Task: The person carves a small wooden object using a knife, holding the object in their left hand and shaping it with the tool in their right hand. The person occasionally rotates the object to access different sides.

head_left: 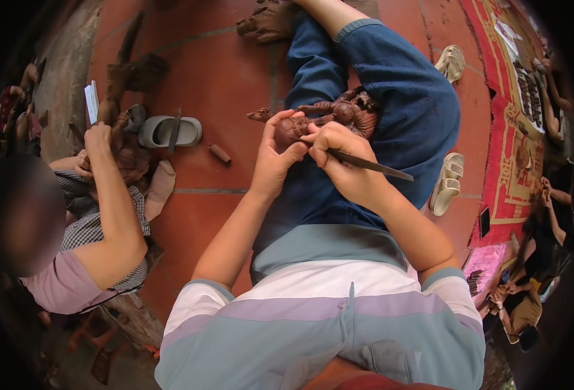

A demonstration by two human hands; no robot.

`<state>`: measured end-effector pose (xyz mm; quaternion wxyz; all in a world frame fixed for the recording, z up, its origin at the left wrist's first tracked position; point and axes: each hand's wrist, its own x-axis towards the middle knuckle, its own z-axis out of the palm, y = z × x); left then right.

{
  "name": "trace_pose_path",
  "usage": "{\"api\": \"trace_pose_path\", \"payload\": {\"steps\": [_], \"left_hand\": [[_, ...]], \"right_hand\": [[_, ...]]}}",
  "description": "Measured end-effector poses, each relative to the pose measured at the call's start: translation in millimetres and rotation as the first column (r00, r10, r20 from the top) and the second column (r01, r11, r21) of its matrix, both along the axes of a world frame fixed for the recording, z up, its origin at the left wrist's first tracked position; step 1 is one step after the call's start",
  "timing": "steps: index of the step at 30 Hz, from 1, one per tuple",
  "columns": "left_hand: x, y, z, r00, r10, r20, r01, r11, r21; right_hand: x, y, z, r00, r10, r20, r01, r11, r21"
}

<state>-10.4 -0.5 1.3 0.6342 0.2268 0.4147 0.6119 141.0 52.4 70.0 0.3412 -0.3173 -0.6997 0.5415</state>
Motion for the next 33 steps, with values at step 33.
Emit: {"api": "trace_pose_path", "payload": {"steps": [33], "left_hand": [[3, -3, 6, 0.988, -0.017, -0.151, 0.012, 0.999, -0.033]], "right_hand": [[20, 9, -10, 0.998, -0.043, -0.045, 0.037, 0.992, -0.122]]}}
